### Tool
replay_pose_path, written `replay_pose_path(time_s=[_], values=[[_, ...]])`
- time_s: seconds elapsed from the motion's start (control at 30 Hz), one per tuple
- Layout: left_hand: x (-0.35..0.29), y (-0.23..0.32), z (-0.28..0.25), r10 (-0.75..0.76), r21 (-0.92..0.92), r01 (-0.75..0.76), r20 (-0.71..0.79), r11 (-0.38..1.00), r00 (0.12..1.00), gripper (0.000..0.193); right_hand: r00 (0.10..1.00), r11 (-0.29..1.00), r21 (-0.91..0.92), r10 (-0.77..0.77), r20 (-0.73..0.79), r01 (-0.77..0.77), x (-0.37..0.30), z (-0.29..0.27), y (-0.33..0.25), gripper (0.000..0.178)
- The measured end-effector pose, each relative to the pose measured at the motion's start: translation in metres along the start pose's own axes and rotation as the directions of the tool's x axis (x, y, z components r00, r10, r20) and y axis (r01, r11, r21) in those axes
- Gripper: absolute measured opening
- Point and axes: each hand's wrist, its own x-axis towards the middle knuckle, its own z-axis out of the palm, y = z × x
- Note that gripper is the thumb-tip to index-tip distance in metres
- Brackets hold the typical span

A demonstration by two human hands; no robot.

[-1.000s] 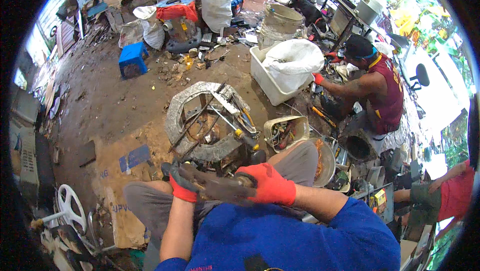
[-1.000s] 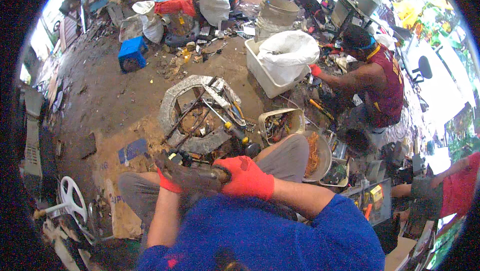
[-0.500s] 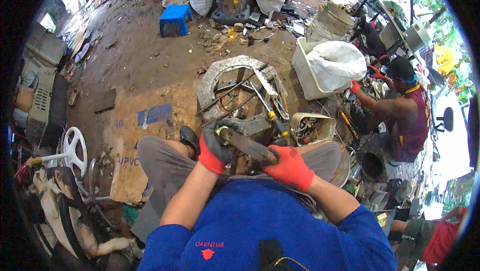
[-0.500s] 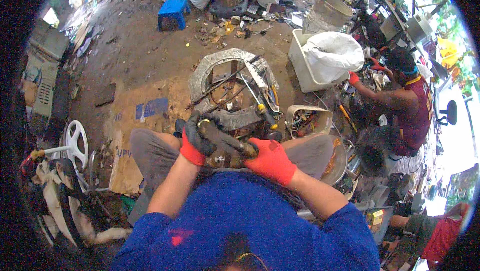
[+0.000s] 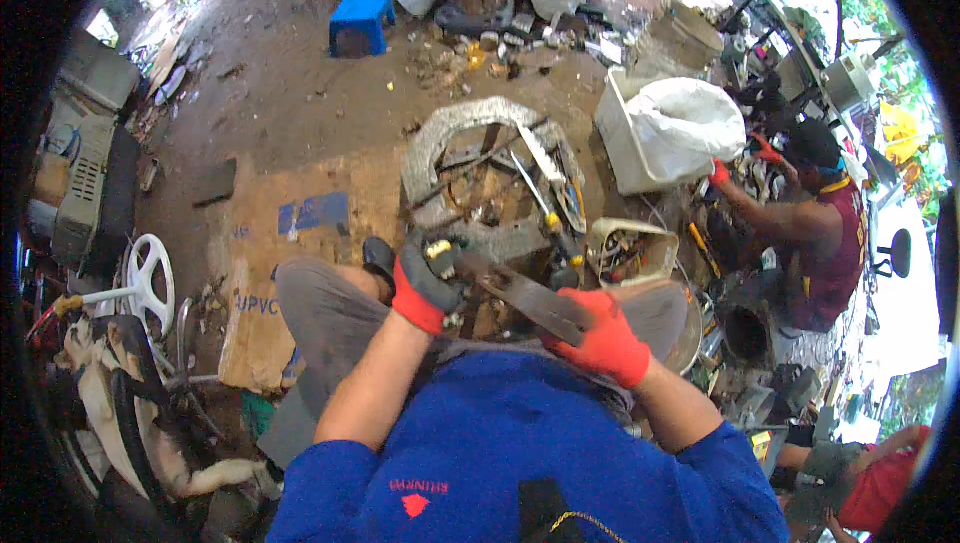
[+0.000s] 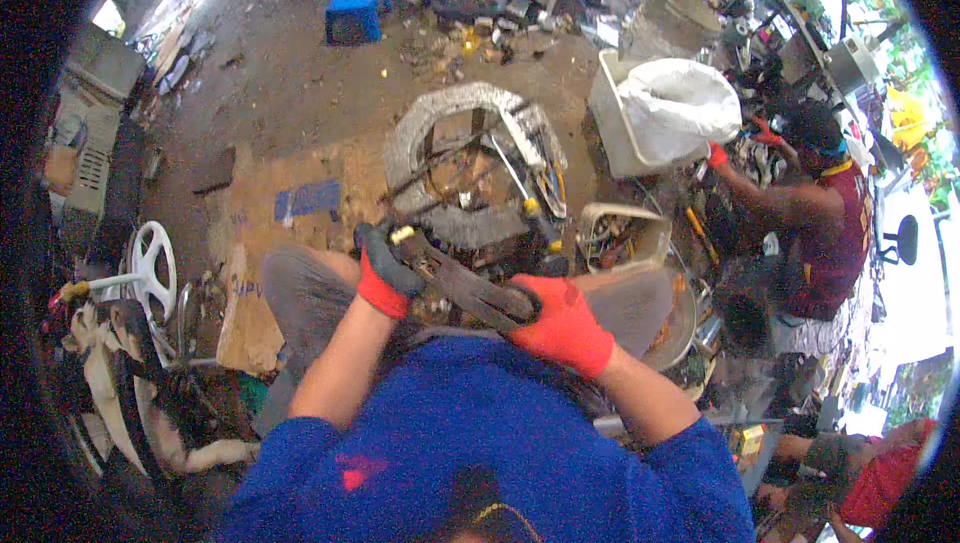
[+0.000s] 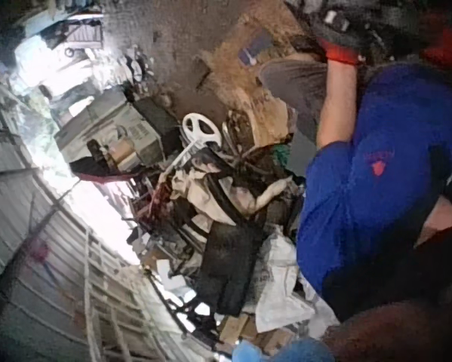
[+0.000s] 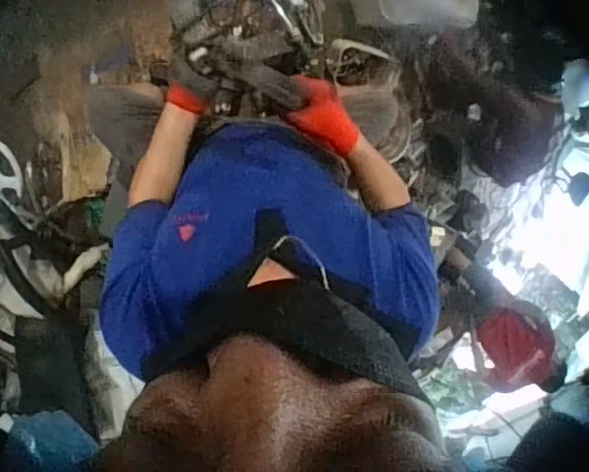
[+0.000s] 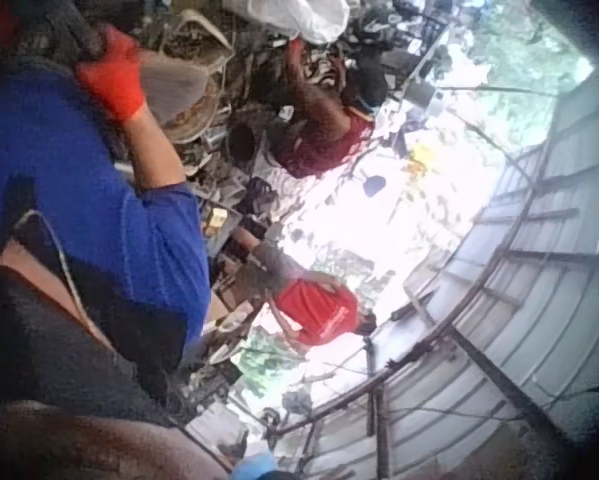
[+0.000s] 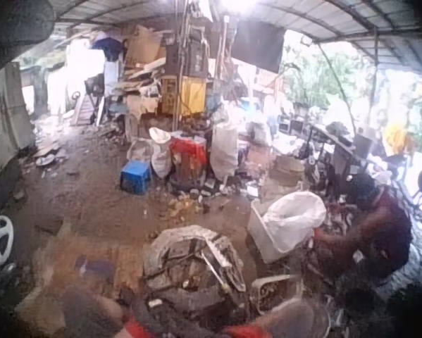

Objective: The person sits on the ground and uses a hammer and chisel to break apart a metal object. They then use pliers to remove small pieces and examine the components.

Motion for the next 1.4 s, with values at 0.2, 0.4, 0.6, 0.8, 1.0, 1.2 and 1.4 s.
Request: replay_pose_path(time_s=[0.2,0.4,0.6,0.8,1.0,1.2,1.4], values=[[0.035,-0.012,-0.020,-0.070,0.072,0.064,0.085,0.995,0.994,0.038,0.986,0.981,-0.113,0.161,0.043,-0.155,0.011,0.008,0.020,0.038],[0.062,0.015,-0.121,0.137,0.261,-0.141,0.032,0.955,0.990,0.037,0.999,1.000,-0.020,-0.023,-0.035,0.022,0.004,0.002,0.006,0.045],[0.054,0.000,-0.072,0.018,0.190,-0.033,0.079,0.981,0.997,0.036,0.995,0.995,-0.040,0.096,0.037,-0.094,0.006,0.005,0.022,0.051],[0.033,0.004,-0.078,-0.078,-0.002,0.082,0.305,0.997,0.949,0.036,0.998,0.999,-0.003,0.048,-0.039,-0.048,0.005,-0.011,0.004,0.046],[0.037,-0.004,-0.068,-0.004,0.020,-0.004,0.357,1.000,0.934,0.032,0.992,0.996,0.061,0.069,-0.108,-0.063,0.005,-0.009,0.011,0.034],[0.011,-0.015,-0.012,-0.035,-0.100,0.067,0.293,0.993,0.955,0.039,0.984,0.984,-0.132,-0.136,-0.114,0.121,-0.007,-0.027,-0.012,0.036],[0.024,-0.011,-0.034,0.008,-0.065,0.024,0.449,0.998,0.894,0.038,0.993,0.998,0.052,-0.020,-0.116,0.026,-0.010,-0.014,-0.017,0.036]])
